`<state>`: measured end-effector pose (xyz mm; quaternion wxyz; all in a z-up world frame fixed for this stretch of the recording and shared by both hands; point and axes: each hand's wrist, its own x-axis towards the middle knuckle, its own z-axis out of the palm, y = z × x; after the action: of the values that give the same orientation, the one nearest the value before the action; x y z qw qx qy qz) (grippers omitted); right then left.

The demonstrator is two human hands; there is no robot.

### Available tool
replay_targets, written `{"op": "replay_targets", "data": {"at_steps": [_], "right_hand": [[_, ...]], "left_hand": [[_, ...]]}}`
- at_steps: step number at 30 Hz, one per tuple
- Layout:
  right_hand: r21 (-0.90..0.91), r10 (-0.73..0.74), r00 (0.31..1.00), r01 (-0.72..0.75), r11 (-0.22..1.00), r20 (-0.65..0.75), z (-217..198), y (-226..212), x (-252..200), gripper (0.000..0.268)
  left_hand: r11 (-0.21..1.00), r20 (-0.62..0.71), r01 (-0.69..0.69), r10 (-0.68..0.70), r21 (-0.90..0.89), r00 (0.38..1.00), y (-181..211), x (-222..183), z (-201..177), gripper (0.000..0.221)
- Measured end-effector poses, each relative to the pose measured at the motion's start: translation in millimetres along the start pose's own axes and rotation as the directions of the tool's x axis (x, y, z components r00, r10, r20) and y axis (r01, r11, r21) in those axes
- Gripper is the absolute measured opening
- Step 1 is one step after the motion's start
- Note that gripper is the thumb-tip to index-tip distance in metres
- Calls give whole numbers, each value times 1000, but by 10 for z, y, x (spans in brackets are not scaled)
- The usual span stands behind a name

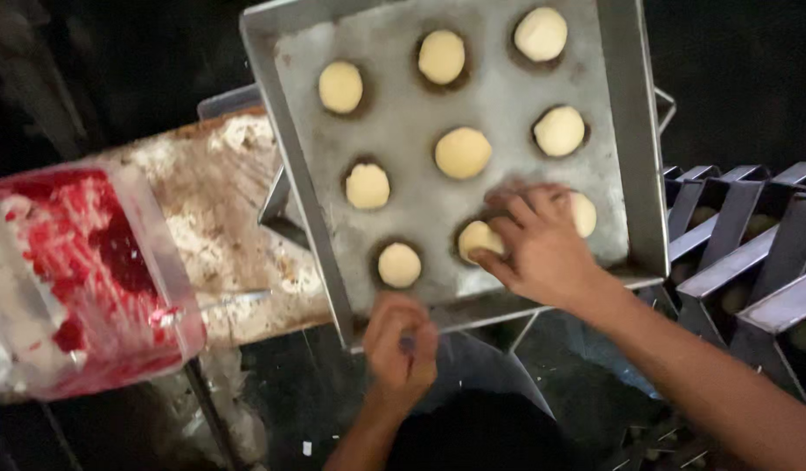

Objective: The person prepares bread dough by filling small rounds of dough with a red jam using a spoon, closing the dough around the filling, and then arranging the filled dough balls into a metal baking tray.

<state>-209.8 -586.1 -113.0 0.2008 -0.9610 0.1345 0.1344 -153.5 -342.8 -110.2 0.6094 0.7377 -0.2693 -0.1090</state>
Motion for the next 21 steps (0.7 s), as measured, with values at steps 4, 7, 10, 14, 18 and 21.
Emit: {"op": "replay_targets", "data": {"at_steps": [4,7,10,14,18,21], "right_hand": [[794,382,922,-188,578,-60,101,-528,-599,50],[960,375,893,177,218,-249,207,-965,-1287,47],[867,420,784,287,407,-457,387,-1155,-1728,46],[976,567,798,124,179,-205,623,-1208,-1939,47],[953,405,872,-187,-240,274,428,-1482,-1827,41],[269,-247,714,527,806,-655,210,-2012,-1980,28]], "left_hand": [[996,-168,72,-78,-42,983,331,-176,313,15],[979,-279,146,-182,-144,943,494,-479,595,20],[997,-136,43,-51,-58,989,583,-875,613,24],[860,-4,479,-488,-176,873,581,-1271,469,24],[862,188,345,-294,-372,937,557,-1364,-130,61],[861,136,368,-342,-351,930,562,-1606,-445,59]]}}
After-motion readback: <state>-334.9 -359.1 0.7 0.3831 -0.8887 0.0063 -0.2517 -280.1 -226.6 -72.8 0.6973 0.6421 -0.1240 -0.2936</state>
